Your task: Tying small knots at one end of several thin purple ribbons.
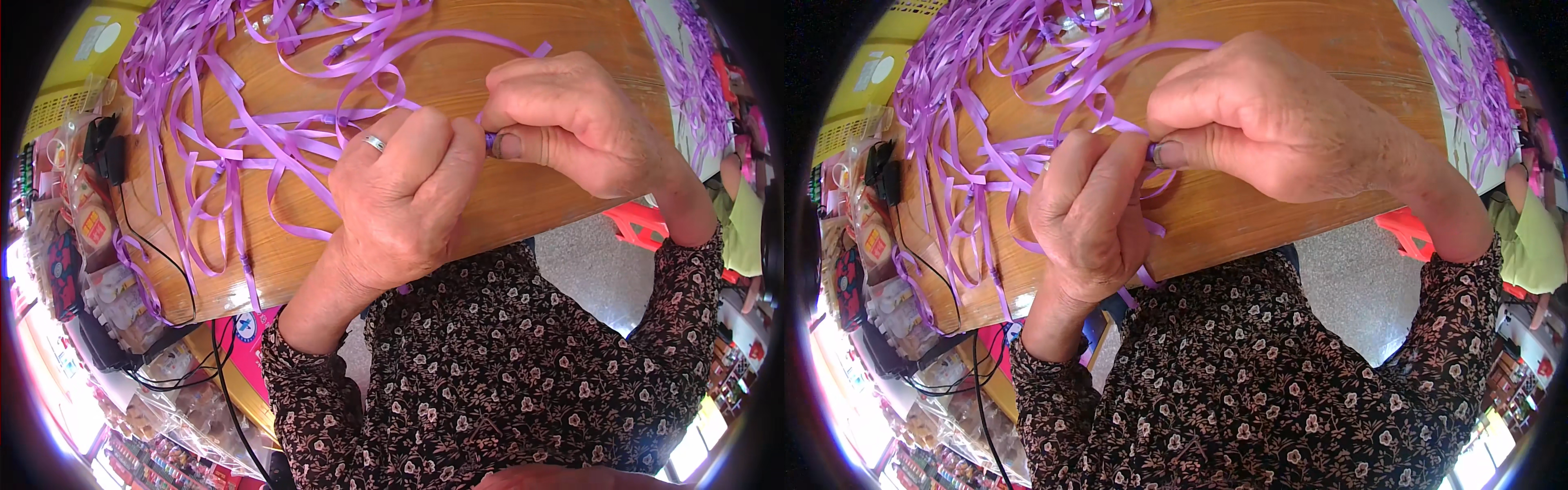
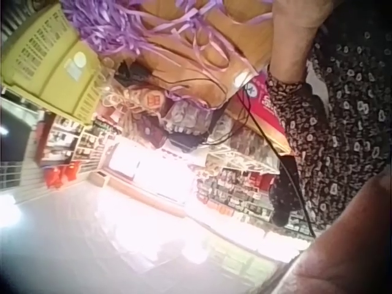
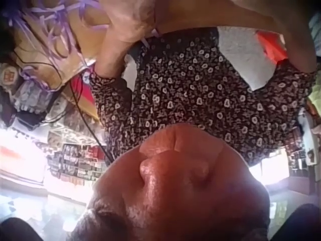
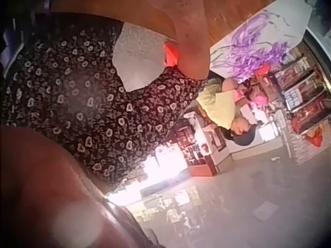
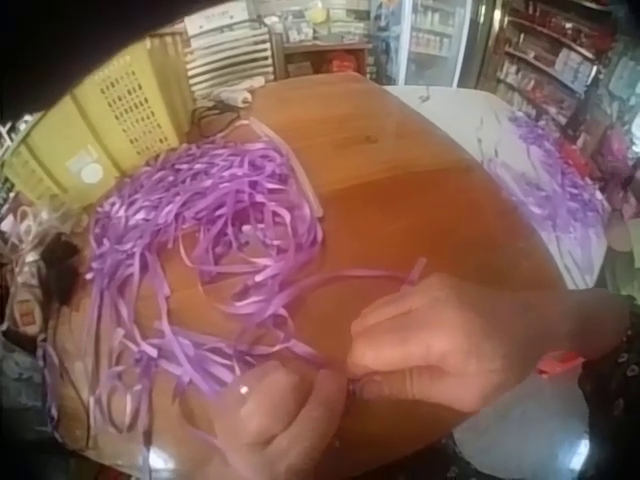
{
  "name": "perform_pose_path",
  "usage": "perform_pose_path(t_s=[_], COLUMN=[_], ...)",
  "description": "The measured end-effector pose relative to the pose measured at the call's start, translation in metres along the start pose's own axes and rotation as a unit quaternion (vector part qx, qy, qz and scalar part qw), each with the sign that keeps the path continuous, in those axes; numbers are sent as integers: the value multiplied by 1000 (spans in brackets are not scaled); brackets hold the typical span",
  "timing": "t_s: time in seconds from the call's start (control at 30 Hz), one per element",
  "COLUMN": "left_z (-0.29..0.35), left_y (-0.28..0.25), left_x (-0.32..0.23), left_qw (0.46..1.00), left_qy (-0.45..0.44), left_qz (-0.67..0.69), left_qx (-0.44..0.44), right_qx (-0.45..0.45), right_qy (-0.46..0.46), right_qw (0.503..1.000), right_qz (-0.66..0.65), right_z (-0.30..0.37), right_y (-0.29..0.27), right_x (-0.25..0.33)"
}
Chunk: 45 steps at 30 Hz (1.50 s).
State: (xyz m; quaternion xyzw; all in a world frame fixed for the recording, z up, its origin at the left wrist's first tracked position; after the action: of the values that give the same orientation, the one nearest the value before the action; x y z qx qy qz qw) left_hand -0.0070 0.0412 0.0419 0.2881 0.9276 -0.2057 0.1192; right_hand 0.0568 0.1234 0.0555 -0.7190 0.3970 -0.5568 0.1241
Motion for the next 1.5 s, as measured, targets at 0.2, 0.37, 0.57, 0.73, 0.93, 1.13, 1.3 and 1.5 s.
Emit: perform_pose_path(t_s=[0.2, 0.37, 0.57, 0.73, 0.93, 1.13, 1.3, 1.5], left_z=[-3, -7, -2, -4, -5, -7, -17, -9], left_y=[0, 4, -2, -1, 12, 5, -1, 10], left_x=[-2, 13, 40, 36, 32, 19, 10, 27], left_qw=[999, 997, 967, 949, 932, 964, 986, 969], left_qy=[-16, -78, -239, -284, -306, -252, -153, -245], left_qz=[9, 8, 89, 134, 189, 42, -60, 40], left_qx=[32, 26, -26, -5, 33, 77, 23, 12], right_qx=[45, 34, -42, -192, -232, -354, -567, -646], right_qy=[200, 295, 228, -45, -138, 108, 183, 192], right_qw=[941, 907, 954, 980, 953, 928, 803, 711], right_qz=[-269, -298, -193, 24, 137, 41, 8, 202], right_z=[11, 12, 4, -11, 0, 43, 139, 218], right_y=[19, 17, 2, -20, -34, -130, -257, -351], right_x=[-26, -40, -47, -3, 10, -39, -108, -104])
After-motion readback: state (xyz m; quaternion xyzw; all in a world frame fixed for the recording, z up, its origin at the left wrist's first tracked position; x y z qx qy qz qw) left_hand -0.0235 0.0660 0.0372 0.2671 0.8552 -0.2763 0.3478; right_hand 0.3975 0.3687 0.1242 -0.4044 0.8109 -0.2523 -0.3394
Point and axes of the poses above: each hand's wrist, its own z-axis away from the middle knuckle, its own y-axis out of the palm, x = y × z, the point moved 8 cm from there along -z, towards the middle knuckle, and after that the axes turned 15 degrees about -x, right-handed, at the moved point
